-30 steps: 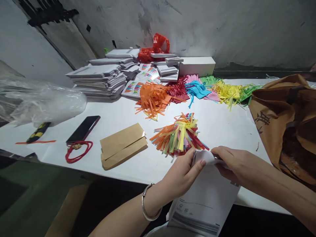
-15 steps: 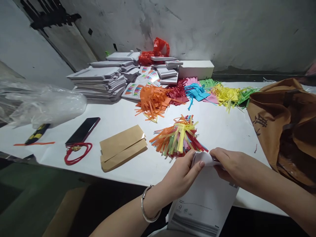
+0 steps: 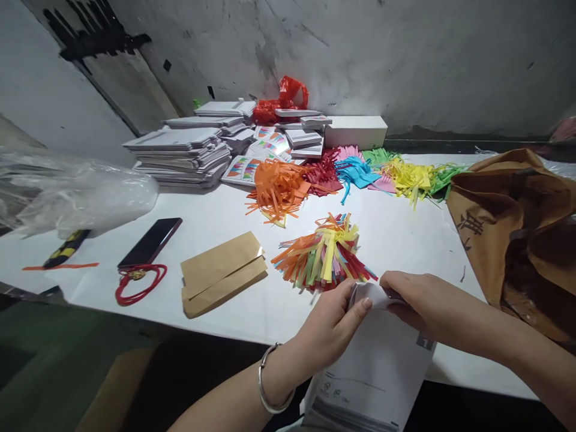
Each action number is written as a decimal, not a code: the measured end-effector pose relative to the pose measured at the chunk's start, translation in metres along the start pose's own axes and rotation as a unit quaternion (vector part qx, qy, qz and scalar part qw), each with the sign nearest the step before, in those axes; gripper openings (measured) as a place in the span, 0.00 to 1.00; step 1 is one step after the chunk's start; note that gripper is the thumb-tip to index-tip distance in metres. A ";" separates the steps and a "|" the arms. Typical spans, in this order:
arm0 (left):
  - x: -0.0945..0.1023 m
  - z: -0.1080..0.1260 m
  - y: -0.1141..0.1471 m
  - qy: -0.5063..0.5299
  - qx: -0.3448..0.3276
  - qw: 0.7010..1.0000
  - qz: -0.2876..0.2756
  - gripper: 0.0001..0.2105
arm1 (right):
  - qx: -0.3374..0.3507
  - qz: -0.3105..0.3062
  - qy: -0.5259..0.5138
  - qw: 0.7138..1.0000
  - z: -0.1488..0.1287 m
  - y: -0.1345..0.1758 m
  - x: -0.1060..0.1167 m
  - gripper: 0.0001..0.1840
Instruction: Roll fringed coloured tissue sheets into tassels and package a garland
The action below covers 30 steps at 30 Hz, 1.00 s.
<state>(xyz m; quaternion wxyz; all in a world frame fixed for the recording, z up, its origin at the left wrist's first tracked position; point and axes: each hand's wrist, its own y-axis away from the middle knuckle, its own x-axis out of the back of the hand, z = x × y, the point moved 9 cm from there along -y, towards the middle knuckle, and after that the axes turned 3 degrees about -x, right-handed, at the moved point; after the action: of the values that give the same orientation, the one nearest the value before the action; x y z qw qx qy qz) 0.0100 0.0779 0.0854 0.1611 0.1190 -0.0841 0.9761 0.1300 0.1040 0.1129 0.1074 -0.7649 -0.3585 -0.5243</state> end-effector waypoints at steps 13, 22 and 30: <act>0.003 -0.001 0.004 0.025 0.008 1.000 0.006 0.13 | -0.012 -0.099 -0.163 0.982 0.010 -0.003 -0.007 0.14; 0.005 -0.010 0.005 0.182 0.051 0.982 0.012 0.22 | -0.020 -0.120 -0.217 0.969 0.004 0.014 -0.014 0.29; 0.026 -0.011 0.016 0.120 0.028 0.988 0.093 0.28 | -0.020 -0.041 -0.162 0.986 0.009 0.036 -0.011 0.27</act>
<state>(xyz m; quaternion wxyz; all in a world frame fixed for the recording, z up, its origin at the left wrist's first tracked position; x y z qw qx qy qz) -0.0216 0.0734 0.0792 0.0754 -0.0033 -0.0476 0.9960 0.1581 0.0783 0.1074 0.0110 -0.8267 -0.3914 -0.4041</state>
